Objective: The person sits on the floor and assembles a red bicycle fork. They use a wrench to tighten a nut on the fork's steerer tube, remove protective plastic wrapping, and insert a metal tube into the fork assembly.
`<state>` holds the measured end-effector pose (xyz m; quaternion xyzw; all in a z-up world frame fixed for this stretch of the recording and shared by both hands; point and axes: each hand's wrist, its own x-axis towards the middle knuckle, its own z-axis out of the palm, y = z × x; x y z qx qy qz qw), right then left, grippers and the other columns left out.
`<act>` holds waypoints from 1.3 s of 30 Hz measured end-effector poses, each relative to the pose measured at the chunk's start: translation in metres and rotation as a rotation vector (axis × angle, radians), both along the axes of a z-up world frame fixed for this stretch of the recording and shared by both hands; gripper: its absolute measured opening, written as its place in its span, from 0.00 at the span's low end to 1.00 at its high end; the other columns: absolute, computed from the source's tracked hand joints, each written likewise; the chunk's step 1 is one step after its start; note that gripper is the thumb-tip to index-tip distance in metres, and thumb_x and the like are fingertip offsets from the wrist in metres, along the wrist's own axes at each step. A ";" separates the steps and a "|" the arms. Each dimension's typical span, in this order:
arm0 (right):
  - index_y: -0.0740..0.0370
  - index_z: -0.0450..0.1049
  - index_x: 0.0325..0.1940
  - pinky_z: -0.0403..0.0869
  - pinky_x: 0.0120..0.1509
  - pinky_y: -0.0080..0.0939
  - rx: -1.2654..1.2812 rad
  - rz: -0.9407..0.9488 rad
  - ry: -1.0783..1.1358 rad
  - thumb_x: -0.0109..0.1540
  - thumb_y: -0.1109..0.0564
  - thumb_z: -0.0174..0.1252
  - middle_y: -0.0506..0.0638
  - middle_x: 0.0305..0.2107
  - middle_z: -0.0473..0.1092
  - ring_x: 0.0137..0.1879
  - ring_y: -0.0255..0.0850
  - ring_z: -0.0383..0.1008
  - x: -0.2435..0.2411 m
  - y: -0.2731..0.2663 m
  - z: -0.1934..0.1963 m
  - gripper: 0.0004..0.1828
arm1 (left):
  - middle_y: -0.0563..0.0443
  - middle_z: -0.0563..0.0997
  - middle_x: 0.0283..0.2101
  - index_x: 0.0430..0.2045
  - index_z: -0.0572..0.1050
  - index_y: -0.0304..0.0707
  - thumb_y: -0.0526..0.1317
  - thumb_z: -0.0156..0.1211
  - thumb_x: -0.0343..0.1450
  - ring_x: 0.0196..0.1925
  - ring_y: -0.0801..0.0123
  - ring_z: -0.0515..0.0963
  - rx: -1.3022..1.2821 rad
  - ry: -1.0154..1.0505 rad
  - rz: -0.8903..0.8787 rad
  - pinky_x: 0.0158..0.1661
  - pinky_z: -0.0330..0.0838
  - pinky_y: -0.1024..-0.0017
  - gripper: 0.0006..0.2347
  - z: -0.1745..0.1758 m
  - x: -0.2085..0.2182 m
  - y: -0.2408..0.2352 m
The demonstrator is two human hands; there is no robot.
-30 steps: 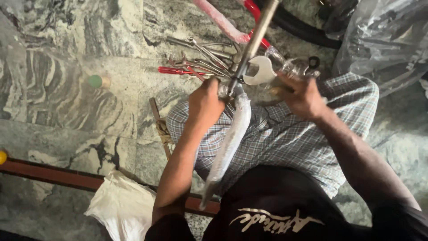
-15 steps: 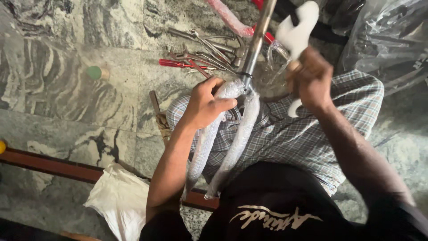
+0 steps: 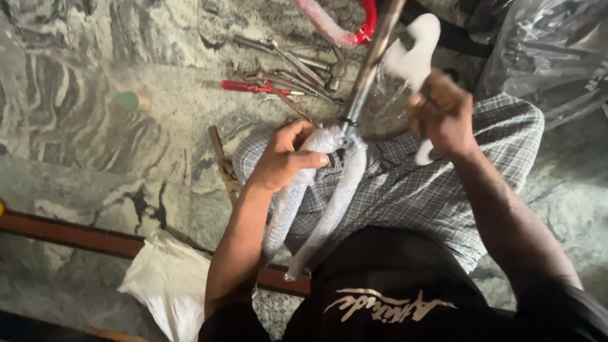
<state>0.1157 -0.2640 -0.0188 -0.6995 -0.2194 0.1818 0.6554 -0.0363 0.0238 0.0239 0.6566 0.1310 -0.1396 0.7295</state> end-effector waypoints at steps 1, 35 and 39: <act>0.68 0.71 0.53 0.67 0.29 0.34 0.092 -0.050 0.138 0.71 0.59 0.58 0.49 0.28 0.70 0.28 0.34 0.69 -0.001 0.004 0.002 0.10 | 0.44 0.80 0.34 0.45 0.73 0.27 0.38 0.71 0.61 0.31 0.59 0.79 -0.161 0.059 0.017 0.32 0.77 0.64 0.21 -0.005 -0.006 -0.004; 0.72 0.76 0.43 0.76 0.34 0.37 -0.150 0.350 -0.598 0.68 0.57 0.55 0.63 0.34 0.77 0.35 0.40 0.77 0.011 -0.041 0.006 0.12 | 0.24 0.77 0.56 0.29 0.63 0.36 0.30 0.67 0.69 0.31 0.65 0.83 -0.535 -0.150 0.352 0.23 0.81 0.66 0.13 -0.018 -0.026 -0.122; 0.67 0.71 0.35 0.65 0.23 0.39 -0.191 -0.004 -0.185 0.72 0.61 0.53 0.59 0.24 0.71 0.23 0.39 0.67 0.009 -0.030 0.008 0.11 | 0.24 0.78 0.56 0.29 0.62 0.37 0.30 0.67 0.69 0.29 0.66 0.82 -0.510 -0.143 0.366 0.23 0.80 0.66 0.14 -0.017 -0.026 -0.122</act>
